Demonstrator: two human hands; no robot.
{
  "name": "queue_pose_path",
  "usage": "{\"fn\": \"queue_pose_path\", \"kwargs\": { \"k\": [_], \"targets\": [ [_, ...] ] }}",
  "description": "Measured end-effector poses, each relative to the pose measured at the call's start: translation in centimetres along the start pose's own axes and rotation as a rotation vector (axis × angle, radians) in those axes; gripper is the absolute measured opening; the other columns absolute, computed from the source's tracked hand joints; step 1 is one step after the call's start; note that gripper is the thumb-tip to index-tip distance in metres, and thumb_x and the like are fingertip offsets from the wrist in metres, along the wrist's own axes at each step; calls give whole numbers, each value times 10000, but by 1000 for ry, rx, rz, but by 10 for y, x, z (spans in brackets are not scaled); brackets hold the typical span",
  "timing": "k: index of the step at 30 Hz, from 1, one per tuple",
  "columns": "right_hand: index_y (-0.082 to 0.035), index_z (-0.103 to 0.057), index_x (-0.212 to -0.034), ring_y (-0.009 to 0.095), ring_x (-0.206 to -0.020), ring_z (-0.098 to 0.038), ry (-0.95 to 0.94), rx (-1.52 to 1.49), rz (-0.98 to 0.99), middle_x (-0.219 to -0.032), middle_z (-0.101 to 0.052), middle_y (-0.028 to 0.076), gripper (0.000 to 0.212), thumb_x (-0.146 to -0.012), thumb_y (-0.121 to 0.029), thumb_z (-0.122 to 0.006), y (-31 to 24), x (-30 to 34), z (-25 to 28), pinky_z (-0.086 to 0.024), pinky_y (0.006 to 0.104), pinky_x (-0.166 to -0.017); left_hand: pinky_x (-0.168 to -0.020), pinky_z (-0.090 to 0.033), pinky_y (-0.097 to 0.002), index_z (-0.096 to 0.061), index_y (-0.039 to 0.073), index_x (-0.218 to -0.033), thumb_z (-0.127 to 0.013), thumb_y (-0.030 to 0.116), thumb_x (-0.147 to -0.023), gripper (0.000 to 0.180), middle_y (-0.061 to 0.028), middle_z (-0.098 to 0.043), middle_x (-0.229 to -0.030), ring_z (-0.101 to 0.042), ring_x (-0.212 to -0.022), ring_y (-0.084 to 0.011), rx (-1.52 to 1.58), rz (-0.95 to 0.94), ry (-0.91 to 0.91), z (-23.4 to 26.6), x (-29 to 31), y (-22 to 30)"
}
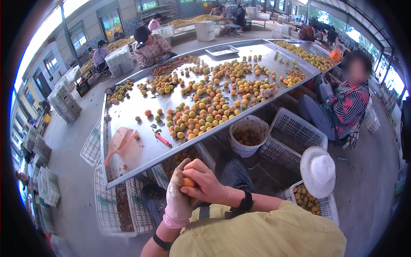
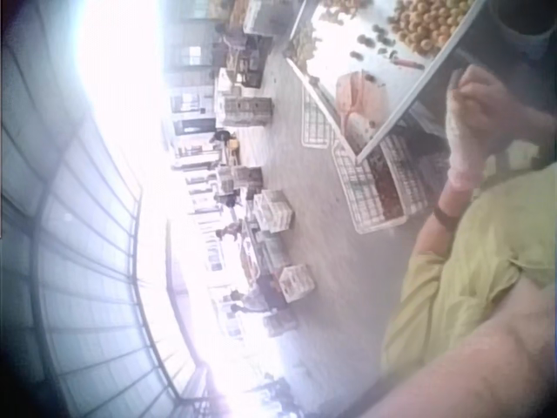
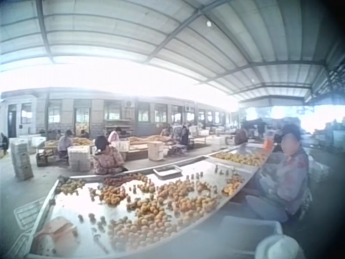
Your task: Pitting and sorting apricots at an agricultural processing table using a small tool.
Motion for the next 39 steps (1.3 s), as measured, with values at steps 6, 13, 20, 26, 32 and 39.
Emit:
{"fn": "queue_pose_path", "kwargs": {
  "k": [6,13,20,26,32,39],
  "targets": [
    [-11,-596,-1048,313,-952,-551,80,-23,-66,-1042,-542,147,252,-910,-212,-659,9,2,-9,-473,363,-842,-1075,-419,-317,-480,22,-1410,-345,284,-1081,441,-87,-553,-1319,-526,-1234,-187,20,-98,115,-7,-6,-10],
    [-16,-597,-1038,274,-947,-558,153,-188,-200,-1023,-548,132,218,-946,-212,-619,9,-3,-4,-462,332,-851,-1089,-406,-314,-451,42,-1442,-352,340,-1077,482,-77,-530,-1351,-515,-1253,-177,49,-84,129,-14,-15,-13],
    [-33,-627,-1151,138,-1010,-525,-8,-523,-352,-1121,-520,56,231,-985,-192,-604,21,-3,-1,-428,255,-887,-1104,-387,-334,-368,17,-1484,-396,321,-1076,510,-98,-480,-1398,-489,-1277,-183,121,-148,72,3,-10,-16],
    [-11,-579,-1228,125,-1110,-556,142,-1279,-597,-1211,-567,54,332,-1036,-280,-543,24,2,-11,-454,255,-976,-1086,-406,-332,-370,3,-1464,-383,323,-1080,500,-117,-504,-1376,-506,-1278,-198,34,-235,16,5,-9,-14],
    [6,-567,-1290,132,-1125,-582,59,-1230,-605,-1219,-582,54,365,-1005,-218,-605,33,5,-1,-479,274,-975,-930,-497,-276,-391,24,-1462,-391,354,-1076,508,-100,-590,-1238,-592,-1121,-165,160,-165,74,15,-7,-11],
    [7,-619,-1209,109,-1082,-563,56,-681,-515,-1132,-559,28,306,-907,21,-664,36,7,12,-468,246,-946,-790,-531,-267,-504,31,-1326,-540,218,-1024,357,-84,-625,-1144,-611,-922,-140,-776,-531,123,33,-10,-14]
  ]
}}
Point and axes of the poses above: each hand's wrist, its own x-axis away from the middle knuckle, its own z-axis out of the back of the hand, y = z × x, the point moved 1 cm from there along -x, towards the middle knuckle
